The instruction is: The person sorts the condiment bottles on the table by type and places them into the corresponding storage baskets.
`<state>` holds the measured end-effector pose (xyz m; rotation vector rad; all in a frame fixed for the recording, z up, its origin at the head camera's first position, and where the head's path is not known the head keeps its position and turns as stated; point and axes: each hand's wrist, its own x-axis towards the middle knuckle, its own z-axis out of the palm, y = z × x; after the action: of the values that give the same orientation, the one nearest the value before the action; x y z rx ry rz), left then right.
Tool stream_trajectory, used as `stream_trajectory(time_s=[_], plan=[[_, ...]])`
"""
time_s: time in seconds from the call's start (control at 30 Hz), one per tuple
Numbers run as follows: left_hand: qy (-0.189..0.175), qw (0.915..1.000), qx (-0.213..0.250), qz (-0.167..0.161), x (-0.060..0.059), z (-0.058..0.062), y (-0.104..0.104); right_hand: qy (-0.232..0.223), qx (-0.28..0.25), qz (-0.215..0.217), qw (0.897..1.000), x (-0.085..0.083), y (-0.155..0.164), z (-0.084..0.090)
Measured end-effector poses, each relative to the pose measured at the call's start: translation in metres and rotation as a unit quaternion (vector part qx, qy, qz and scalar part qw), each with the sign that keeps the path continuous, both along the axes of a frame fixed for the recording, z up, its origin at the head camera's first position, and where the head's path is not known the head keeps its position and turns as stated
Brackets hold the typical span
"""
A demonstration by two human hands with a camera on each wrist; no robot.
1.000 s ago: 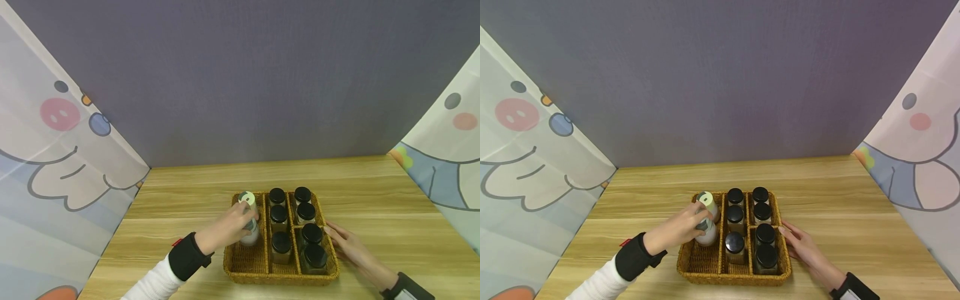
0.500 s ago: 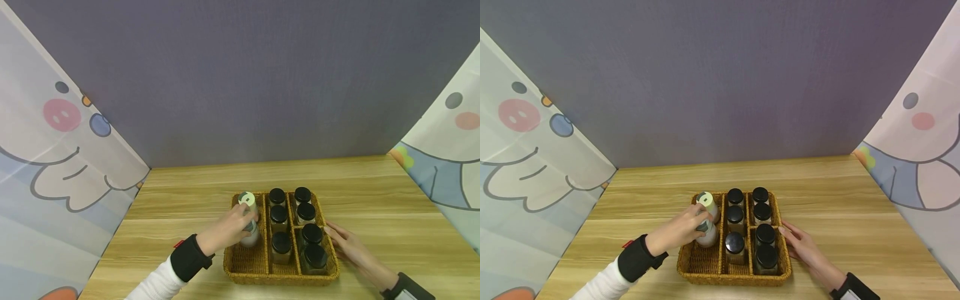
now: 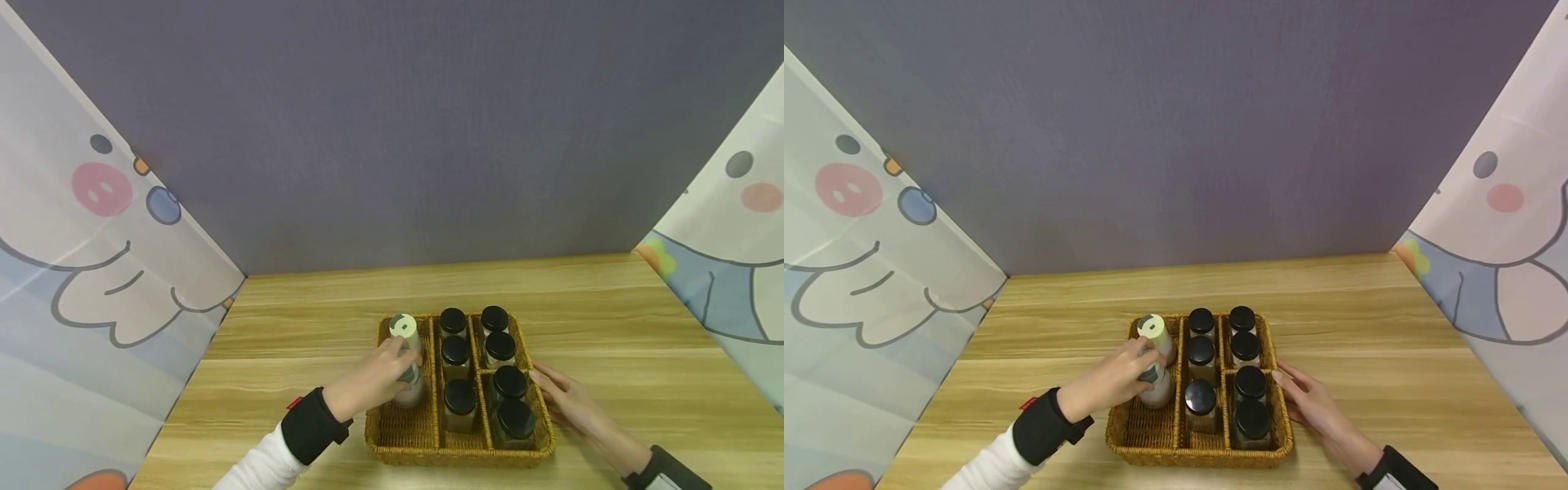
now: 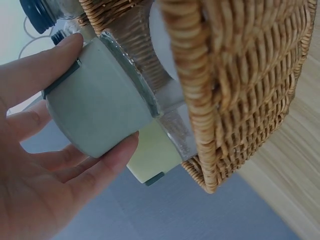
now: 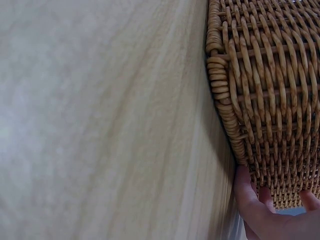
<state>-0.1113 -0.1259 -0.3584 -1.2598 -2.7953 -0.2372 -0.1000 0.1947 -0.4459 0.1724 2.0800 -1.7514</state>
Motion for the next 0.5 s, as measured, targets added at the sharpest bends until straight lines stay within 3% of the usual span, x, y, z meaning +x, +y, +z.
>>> stream_trajectory(time_s=[0.5], plan=[[0.006,1.0,-0.005,0.004,0.0007,-0.0017,-0.0003,-0.001,0.001,0.002,1.0,0.0003,0.0007,-0.0001]])
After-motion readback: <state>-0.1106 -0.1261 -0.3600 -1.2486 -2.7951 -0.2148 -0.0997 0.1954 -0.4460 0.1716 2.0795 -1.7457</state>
